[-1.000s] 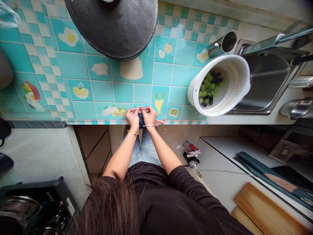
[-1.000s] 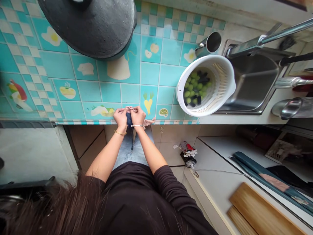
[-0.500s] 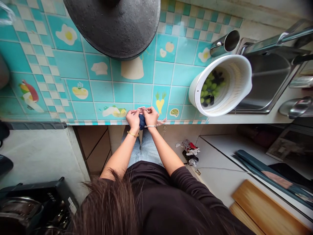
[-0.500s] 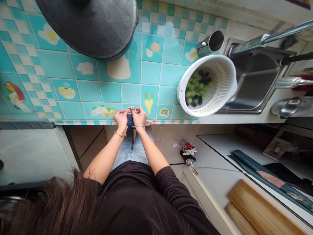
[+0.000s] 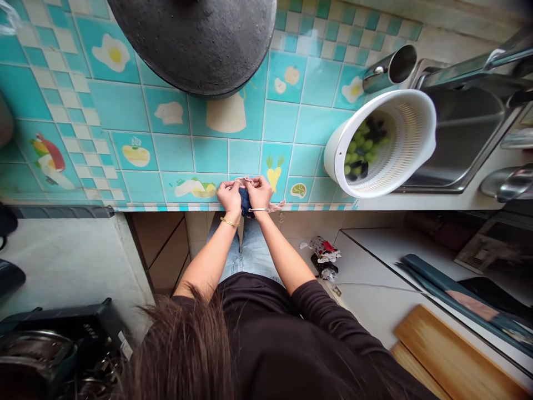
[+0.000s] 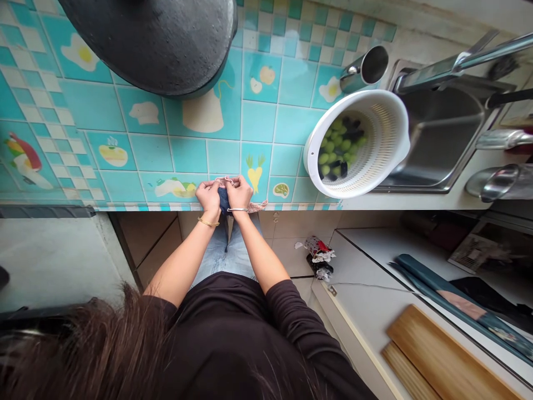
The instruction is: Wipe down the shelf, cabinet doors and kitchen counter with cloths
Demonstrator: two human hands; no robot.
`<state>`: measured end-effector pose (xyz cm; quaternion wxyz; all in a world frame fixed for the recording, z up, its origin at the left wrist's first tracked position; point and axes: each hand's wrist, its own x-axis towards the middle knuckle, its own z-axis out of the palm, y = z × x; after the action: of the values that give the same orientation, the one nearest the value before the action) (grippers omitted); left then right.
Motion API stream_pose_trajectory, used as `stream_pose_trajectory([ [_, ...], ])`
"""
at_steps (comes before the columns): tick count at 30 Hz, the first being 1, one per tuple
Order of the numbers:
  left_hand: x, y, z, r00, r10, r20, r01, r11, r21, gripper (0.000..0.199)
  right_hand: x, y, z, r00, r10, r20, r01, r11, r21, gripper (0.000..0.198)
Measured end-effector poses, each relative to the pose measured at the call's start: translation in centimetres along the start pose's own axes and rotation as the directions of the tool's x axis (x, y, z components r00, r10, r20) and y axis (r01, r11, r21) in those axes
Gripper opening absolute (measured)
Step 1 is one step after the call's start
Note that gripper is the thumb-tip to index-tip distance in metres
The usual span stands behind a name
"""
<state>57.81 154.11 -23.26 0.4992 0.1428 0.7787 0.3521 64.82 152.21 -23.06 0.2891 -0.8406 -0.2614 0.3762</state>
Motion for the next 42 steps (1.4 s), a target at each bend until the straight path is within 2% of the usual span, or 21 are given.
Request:
stream_pose_trajectory([
  [13,0.0,-0.7,-0.5,0.999,-0.025,-0.026,0.025,1.000,0.006,0.019,-0.2,0.6,0.1,1.000,-0.013,0.029,0.013,1.000,0.002,0.029],
  [19,1.4,0.6,0.9,0.998,0.056,-0.030,-0.057,0.998,-0.023,0.020,1.2,-0.7,0.8,0.999,-0.045,-0.009,0.045,0.999,-0.018,0.028],
  [24,1.5,0.3,0.7,0.998,0.008,-0.060,-0.010,1.000,-0.021,0.017,0.9,-0.7,0.6,0.998,-0.046,0.035,0.047,0.998,-0.032,0.024],
  [29,2.4,0.7,1.3,0.998,0.059,-0.034,-0.060,0.998,-0.021,0.018,1.3,-1.2,0.7,1.000,-0.024,0.009,0.025,0.999,-0.024,0.024],
  [33,2.2,0.9,1.1,0.999,0.028,-0.029,-0.029,1.000,-0.009,0.018,1.3,-1.2,0.5,0.999,-0.029,0.046,0.030,0.999,-0.034,0.022],
  [38,1.7,1.1,1.1,0.999,0.041,-0.007,-0.041,0.999,-0.027,0.019,1.1,-1.2,0.3,1.000,-0.023,0.022,0.024,0.998,-0.056,0.024],
  [42,1.6,1.2,1.1,0.999,0.001,-0.050,-0.001,1.000,0.012,0.017,1.1,-1.3,0.2,0.999,-0.010,0.052,0.012,0.999,-0.044,0.021],
])
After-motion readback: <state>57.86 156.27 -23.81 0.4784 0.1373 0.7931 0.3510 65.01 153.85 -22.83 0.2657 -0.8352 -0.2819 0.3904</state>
